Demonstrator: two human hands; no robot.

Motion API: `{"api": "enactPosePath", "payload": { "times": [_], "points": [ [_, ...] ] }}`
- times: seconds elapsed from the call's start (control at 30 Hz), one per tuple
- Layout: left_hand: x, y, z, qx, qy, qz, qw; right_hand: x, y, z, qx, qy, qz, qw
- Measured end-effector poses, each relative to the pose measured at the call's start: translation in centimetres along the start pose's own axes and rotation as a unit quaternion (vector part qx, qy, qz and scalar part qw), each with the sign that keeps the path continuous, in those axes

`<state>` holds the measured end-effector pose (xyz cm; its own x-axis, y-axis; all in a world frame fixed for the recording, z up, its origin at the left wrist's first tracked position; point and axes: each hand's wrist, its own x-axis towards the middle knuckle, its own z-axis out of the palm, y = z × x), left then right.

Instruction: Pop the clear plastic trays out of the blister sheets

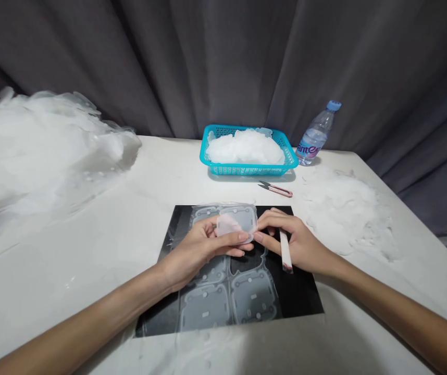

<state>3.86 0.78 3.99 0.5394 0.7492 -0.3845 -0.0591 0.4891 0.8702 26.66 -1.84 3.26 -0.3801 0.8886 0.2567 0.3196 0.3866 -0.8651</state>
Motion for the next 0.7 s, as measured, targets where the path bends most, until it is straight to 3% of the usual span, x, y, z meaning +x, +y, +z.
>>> {"api": "enactPosePath", "payload": {
  "times": [0.4,0.6,0.7],
  "points": [
    [0.1,-0.4,0.5,0.014,0.014,-0.008,1.0,-0.1,-0.7,0.3,0.0,0.02,0.015,1.0],
    [-0.7,0.1,0.9,-0.012,-0.047,-0.043,0.998,0.1,1.4,0.2,-0.175,0.07,-0.014,0.982],
    [-0.9,0.9,0.5,0.015,-0.074,-0.051,0.996,0.4,1.9,-0.8,-0.184,0.057,0.009,0.981]
  ]
}}
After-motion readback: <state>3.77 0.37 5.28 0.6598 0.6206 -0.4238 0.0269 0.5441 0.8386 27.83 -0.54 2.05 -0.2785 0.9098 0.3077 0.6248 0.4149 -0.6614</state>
